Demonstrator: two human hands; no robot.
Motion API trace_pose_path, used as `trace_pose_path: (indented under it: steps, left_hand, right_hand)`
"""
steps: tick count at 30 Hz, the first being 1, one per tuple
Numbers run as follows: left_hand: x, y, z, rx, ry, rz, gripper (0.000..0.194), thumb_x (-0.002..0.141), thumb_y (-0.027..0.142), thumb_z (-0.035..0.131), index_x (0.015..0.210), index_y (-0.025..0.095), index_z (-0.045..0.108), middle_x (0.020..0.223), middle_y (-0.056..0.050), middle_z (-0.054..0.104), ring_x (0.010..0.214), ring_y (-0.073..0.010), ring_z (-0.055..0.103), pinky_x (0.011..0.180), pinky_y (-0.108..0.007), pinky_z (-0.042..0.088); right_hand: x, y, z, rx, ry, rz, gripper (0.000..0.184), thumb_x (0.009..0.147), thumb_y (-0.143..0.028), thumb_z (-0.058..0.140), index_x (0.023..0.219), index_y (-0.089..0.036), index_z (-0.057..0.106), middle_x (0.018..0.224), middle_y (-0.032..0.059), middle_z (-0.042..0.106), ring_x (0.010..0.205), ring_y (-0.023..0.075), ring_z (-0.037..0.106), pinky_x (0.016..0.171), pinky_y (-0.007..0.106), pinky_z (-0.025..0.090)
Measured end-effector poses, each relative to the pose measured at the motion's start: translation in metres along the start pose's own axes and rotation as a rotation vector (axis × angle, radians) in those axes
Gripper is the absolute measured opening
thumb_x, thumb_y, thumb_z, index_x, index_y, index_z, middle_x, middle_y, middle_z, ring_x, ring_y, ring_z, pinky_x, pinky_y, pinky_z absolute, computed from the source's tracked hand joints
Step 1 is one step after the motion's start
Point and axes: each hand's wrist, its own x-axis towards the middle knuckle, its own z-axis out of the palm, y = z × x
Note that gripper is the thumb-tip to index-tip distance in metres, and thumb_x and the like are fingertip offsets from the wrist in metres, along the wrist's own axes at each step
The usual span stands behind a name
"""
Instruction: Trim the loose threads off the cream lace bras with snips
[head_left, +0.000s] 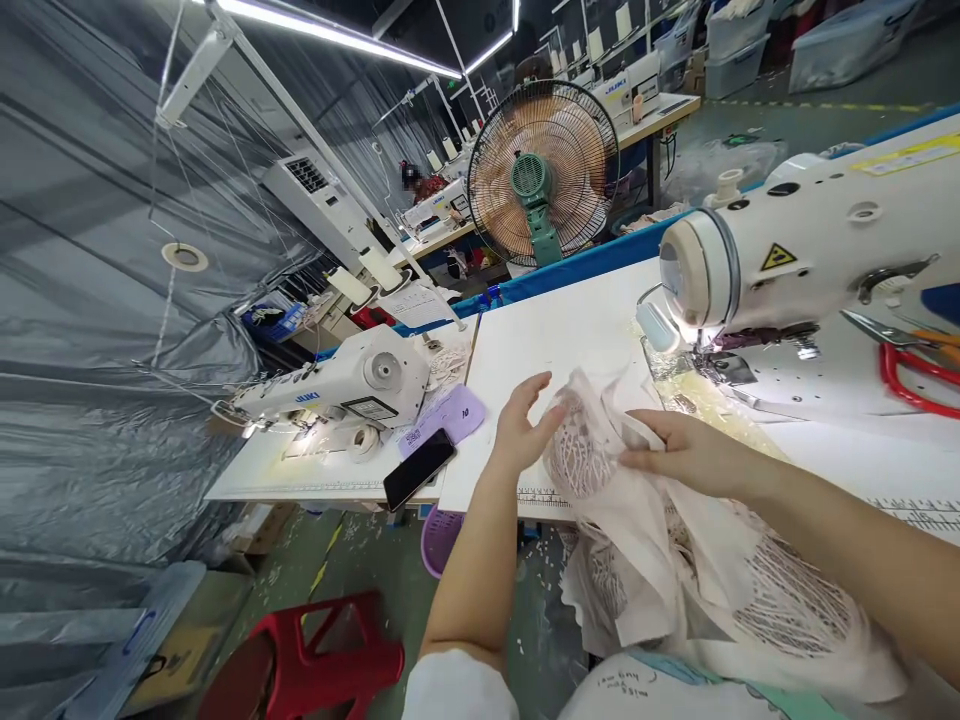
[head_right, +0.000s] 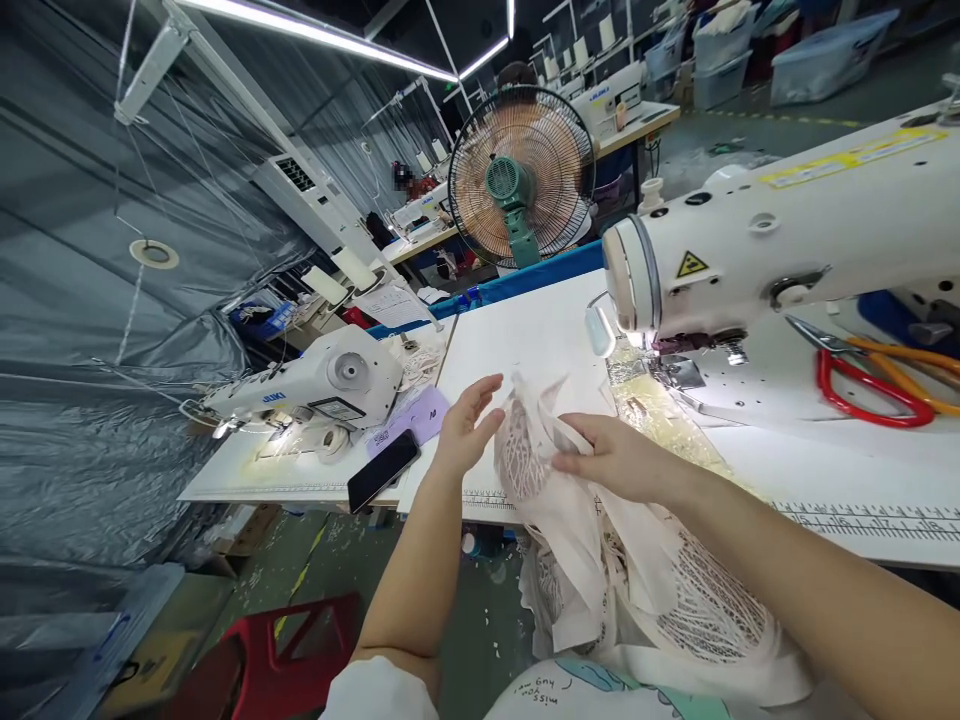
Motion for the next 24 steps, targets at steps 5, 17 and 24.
trace_pose_path:
  steps: [5,17,24]
  left_hand:
    - [0.000,0.010,-0.006,-0.190,-0.254,-0.094,0.069,0.041,0.060,0.083,0.091,0.014,0.070,0.092,-0.010,0.072,0.087,-0.0266,0.066,0.078,-0.036,0.052]
    - [-0.031,0.029,-0.011,-0.258,-0.058,-0.055,0.036,0.060,0.048,0.079,0.072,0.016,0.069,0.059,0.001,0.063,0.054,-0.0109,0.053,0.054,-0.023,0.042]
    - [-0.047,0.035,-0.019,-0.154,-0.132,0.003,0.034,0.057,0.046,0.080,0.061,0.014,0.070,0.064,-0.004,0.065,0.057,-0.0150,0.057,0.054,-0.027,0.047]
  right_hand:
    - [-0.016,-0.020,-0.007,-0.037,-0.085,-0.065,0.037,0.076,-0.053,0.066,0.096,-0.022,0.064,0.090,0.0049,0.068,0.081,0.0259,0.065,0.069,0.036,0.054]
    - [-0.045,0.002,-0.002,-0.528,0.219,-0.272,0.026,0.084,-0.052,0.057,0.086,-0.026,0.065,0.144,0.0075,0.040,0.126,0.0357,0.043,0.086,0.051,0.053]
    - [-0.049,-0.026,0.007,-0.489,0.193,-0.443,0.020,0.093,-0.036,0.046,0.080,-0.026,0.060,0.126,0.0076,0.057,0.113,0.0253,0.055,0.076,0.037,0.056]
